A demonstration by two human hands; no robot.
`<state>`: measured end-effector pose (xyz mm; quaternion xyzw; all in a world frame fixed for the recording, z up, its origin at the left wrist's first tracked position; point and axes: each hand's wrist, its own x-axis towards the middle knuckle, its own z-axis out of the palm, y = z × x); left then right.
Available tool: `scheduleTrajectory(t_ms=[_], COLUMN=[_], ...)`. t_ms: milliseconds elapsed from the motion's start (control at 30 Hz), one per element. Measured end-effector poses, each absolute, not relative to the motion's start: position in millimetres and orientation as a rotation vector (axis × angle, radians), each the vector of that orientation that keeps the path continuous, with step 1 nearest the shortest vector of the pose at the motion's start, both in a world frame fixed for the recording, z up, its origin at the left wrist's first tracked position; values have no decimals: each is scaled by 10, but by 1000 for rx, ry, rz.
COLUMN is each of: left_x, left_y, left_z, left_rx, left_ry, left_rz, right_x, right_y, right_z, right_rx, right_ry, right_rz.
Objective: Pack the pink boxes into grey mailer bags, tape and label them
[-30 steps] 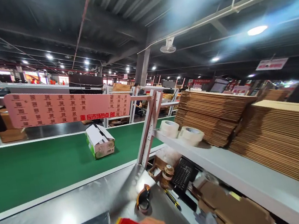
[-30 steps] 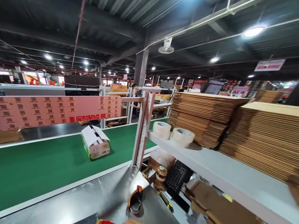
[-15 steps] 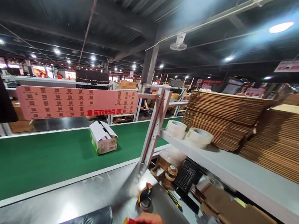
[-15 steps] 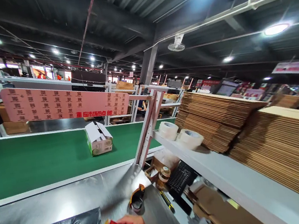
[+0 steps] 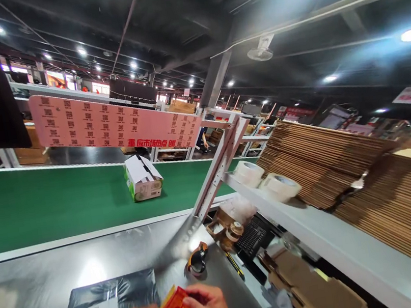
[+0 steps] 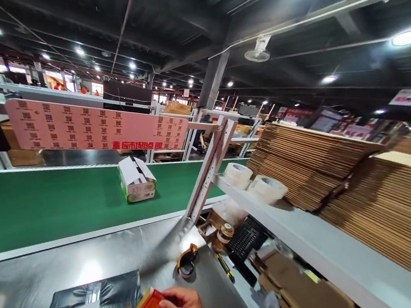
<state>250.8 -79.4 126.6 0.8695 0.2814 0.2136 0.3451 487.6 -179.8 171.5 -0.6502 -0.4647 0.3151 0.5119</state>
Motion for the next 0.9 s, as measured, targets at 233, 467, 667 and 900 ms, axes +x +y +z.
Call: scheduleTrajectory(t_ms=[233,467,667,900], left_x=[2472,2440,2211,1517], left_y=[-807,-771,-767,-1120], left_z=[1410,1497,1305,1429], left_rx=[2250,2328,2539,2772], left_ry=[785,722,582,514], left_rz=[440,355,569,479], right_x=[4872,4817,4843,5236], right_y=[-1850,-1929,-2001,-2068], right_z=[1745,1827,1896,1867], right_rx=[-1534,-1526,-1604,-1667], right_ry=[-1208,-1207,-1129,-704], right_rz=[584,568,574,413])
